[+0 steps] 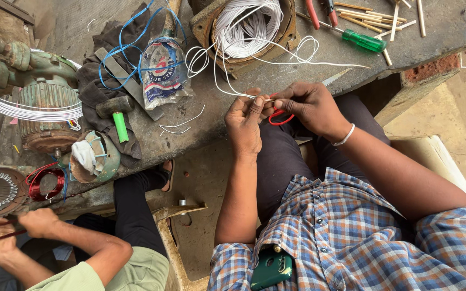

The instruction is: The person sits at an outdoor workbench and cuts lengths of white insulated wire from a coil using scissors. They then strip the insulation from the cut wire ends by hand and with pliers, working over their lap and placing trimmed pieces on the bench.

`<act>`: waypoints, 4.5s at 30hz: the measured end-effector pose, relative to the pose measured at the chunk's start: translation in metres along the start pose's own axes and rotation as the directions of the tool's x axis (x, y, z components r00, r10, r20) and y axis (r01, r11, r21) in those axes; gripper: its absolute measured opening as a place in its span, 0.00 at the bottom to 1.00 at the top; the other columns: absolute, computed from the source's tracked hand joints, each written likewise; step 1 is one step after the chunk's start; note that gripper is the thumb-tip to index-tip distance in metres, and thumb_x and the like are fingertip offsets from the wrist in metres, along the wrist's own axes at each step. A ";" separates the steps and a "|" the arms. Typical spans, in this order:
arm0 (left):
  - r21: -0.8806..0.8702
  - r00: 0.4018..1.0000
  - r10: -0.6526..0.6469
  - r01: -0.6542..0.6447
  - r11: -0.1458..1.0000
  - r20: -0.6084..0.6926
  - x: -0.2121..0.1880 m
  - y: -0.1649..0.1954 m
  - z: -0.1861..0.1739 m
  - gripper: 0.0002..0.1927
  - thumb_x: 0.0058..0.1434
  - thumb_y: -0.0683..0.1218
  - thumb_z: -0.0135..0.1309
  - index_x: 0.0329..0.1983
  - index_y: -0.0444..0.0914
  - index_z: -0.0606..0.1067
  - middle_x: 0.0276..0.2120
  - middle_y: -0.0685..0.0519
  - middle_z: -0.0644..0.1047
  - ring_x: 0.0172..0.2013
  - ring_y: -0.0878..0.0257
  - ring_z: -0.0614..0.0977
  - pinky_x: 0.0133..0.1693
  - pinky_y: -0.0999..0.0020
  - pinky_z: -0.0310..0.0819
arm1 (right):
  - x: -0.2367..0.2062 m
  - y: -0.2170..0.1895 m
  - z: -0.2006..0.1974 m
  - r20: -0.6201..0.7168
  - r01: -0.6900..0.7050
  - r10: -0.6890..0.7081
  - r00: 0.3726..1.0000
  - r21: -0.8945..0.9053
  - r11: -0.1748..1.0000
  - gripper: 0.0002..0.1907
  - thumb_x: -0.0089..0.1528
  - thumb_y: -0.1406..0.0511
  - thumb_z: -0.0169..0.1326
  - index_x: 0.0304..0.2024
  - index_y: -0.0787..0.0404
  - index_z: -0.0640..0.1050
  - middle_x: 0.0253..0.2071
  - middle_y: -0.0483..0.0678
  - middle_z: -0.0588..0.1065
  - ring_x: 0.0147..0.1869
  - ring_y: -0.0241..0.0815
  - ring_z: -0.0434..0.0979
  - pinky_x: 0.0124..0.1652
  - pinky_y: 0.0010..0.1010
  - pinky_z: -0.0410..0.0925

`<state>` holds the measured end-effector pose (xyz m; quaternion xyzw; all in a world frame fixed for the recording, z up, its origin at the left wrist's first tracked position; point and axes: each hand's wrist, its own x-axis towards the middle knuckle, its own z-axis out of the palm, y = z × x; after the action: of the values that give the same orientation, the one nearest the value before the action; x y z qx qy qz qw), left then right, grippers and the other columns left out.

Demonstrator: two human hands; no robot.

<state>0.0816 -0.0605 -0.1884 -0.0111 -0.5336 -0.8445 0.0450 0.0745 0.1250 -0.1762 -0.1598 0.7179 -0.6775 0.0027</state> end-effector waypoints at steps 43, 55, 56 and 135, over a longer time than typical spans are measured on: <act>0.156 0.974 0.176 -0.197 0.968 0.140 0.053 -0.045 -0.083 0.16 0.81 0.48 0.54 0.49 0.30 0.66 0.44 0.50 0.77 0.48 0.64 0.82 0.55 0.71 0.81 | 0.018 0.044 0.034 0.035 0.071 -0.086 0.996 0.324 0.943 0.13 0.66 0.60 0.61 0.48 0.63 0.82 0.39 0.44 0.82 0.46 0.33 0.80 0.49 0.29 0.73; 0.259 0.955 0.284 -0.296 0.919 0.083 0.064 -0.061 -0.077 0.14 0.86 0.50 0.50 0.58 0.35 0.64 0.44 0.51 0.75 0.41 0.64 0.81 0.49 0.74 0.80 | 0.037 0.063 0.043 0.105 -0.143 0.099 0.989 0.612 0.778 0.12 0.63 0.62 0.65 0.43 0.65 0.83 0.38 0.46 0.82 0.41 0.32 0.80 0.39 0.25 0.72; 0.125 0.969 0.240 -0.245 0.961 0.057 0.065 -0.065 -0.080 0.12 0.85 0.48 0.49 0.60 0.37 0.63 0.44 0.52 0.75 0.42 0.66 0.81 0.49 0.75 0.79 | 0.038 0.067 0.045 0.161 -0.168 0.071 0.984 0.736 0.656 0.12 0.63 0.62 0.64 0.44 0.65 0.82 0.40 0.45 0.82 0.42 0.32 0.79 0.39 0.25 0.71; 0.655 0.596 0.303 -0.740 -0.154 0.744 0.000 0.110 0.053 0.13 0.64 0.40 0.56 0.52 0.37 0.79 0.45 0.48 0.82 0.55 0.51 0.81 0.62 0.47 0.71 | 0.001 0.011 -0.010 -0.296 0.138 -0.023 0.955 0.374 0.917 0.09 0.69 0.66 0.59 0.41 0.69 0.81 0.34 0.45 0.78 0.38 0.31 0.74 0.41 0.24 0.68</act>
<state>0.0892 -0.0595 -0.0669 -0.3452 -0.8747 -0.1700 0.2946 0.0693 0.1349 -0.1858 -0.0860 0.5540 -0.8223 -0.0973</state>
